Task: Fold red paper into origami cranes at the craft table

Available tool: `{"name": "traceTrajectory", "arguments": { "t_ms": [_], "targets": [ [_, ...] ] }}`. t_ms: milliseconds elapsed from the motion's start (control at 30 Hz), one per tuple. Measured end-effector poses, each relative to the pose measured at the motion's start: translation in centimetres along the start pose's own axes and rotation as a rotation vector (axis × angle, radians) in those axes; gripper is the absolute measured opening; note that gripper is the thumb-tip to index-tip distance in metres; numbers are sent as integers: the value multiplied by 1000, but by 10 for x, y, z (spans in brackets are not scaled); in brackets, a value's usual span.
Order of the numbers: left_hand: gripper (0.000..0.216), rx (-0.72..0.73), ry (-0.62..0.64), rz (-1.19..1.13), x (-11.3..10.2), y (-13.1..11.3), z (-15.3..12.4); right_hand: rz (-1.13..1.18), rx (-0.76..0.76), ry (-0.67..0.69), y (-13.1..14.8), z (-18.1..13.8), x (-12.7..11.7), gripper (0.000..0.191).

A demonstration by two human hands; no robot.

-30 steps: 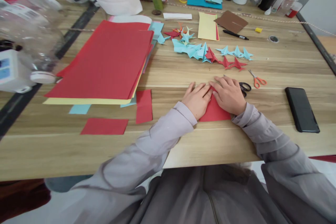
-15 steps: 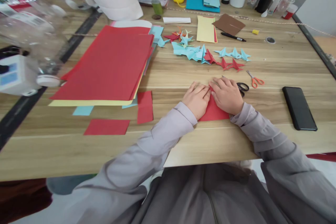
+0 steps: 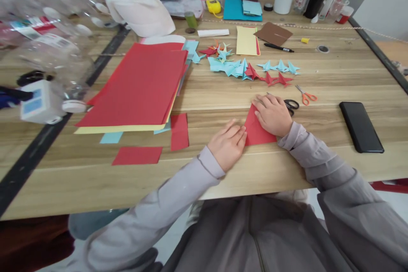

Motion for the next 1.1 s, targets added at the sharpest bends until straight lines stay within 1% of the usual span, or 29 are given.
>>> {"name": "traceTrajectory", "arguments": {
  "t_ms": [167,267,300,367,467,533,600,667,733,833,900,967,1000,1033,1100],
  "targets": [
    [32,79,-33,55,-11,-21,-15,-3,7,-2,-1,0,1,46],
    [29,56,-37,55,-17,-20,-18,2,13,-11,-2,0,1,45],
    [28,15,-24,19,-17,-14,-17,6,14,-15,-2,0,1,45],
    [27,-68,52,-88,-12,3,-11,16,17,-16,-2,0,1,44],
    [35,-334,134,-128,-2,47,6,22,18,-10,-2,0,2,44],
    [31,-518,192,-160,12,72,17,25,18,-13,-2,0,1,44],
    [27,-645,186,-236,25,87,28,31,17,-21,-2,0,0,44],
    [22,-711,145,-316,36,93,35,46,16,-26,-2,0,0,44],
    [23,-778,89,-439,45,96,36,80,25,-35,-5,1,0,44],
    [23,-925,-48,-749,54,103,24,229,83,-102,-17,3,-4,43],
    [23,-1013,-160,-1013,57,106,15,396,168,-207,-31,2,-11,42],
    [29,-1035,-223,-1245,57,103,13,577,266,-322,-45,-3,-20,39],
    [33,-1026,-233,-1320,56,102,14,683,292,-335,-48,-5,-20,38],
    [36,-1012,-230,-1378,55,99,15,809,317,-304,-50,-5,-16,38],
    [42,-988,-234,-1448,52,96,18,1038,335,-177,-45,-4,-6,44]
  ]
}}
Point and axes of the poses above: each hand's wrist, its own z-axis towards the middle knuckle, its own x-axis out of the palm, y = z × x, the point moved 10 cm from there along z, towards the middle knuckle, and after that the axes turned 3 degrees about x, right-handed, at the moved point
